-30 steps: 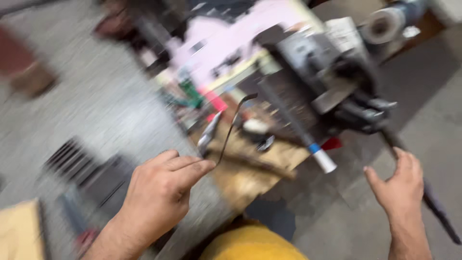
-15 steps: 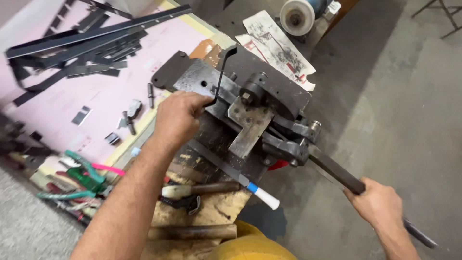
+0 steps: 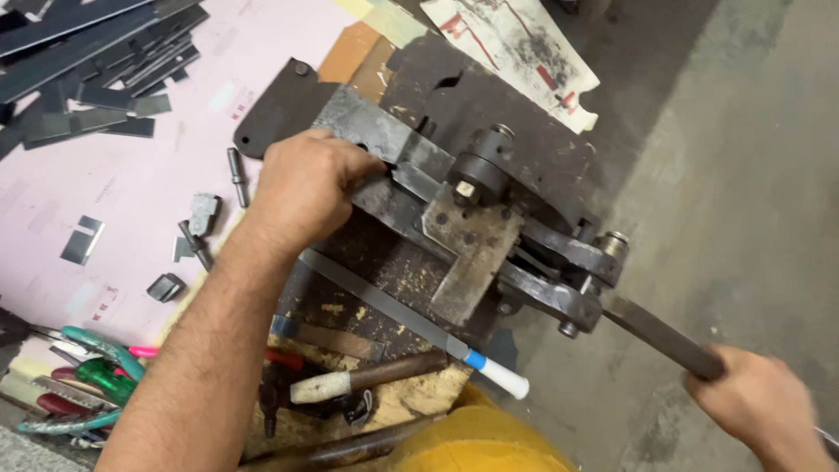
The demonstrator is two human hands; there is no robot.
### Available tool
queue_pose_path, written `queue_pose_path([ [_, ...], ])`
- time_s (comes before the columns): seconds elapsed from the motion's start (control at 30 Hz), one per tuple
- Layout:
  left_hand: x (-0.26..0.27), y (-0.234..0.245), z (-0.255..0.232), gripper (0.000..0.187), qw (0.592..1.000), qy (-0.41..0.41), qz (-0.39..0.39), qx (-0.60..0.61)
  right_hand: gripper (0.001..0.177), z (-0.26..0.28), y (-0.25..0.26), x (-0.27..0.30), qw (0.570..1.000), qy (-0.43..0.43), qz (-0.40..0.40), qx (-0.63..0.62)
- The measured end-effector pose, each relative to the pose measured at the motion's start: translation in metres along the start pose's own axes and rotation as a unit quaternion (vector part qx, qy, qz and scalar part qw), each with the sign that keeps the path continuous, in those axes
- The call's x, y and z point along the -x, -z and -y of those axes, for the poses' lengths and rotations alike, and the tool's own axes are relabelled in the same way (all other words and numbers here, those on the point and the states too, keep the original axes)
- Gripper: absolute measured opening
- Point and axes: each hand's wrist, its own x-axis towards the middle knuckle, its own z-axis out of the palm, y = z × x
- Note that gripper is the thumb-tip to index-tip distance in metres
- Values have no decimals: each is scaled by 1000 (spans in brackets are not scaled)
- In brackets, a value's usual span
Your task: The person bends a metal strip into a curved shape using a wooden template as a guide. They repeatedly place the strip on the template, secure it in a vise, and hammer it to achieve the desired curvature.
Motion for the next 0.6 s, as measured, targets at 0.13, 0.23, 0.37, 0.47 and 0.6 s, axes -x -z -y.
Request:
queue_pose_path([
  [0.13,-1,0,1,27,999,-42,-11,-15,31,-23,-20,-14,997,-28,33,65],
  [0.23,-4,2,2,26,1000,-26,-4,-5,33,-22,-27,-18,999,-29,31,6],
  [0.37,0,0,0,32,999,-29,-44,-12,33,-12,-8,-16,1000,1,19,18],
  [0.47,9,-8,-10,36,998,-12,-66,-3,37,-9,-12,-4,999,-6,28,-19],
  [0.6,13,-7,-22,44,995,33,-92,-14,37,-10,-7,-10,999,-5,34,38],
])
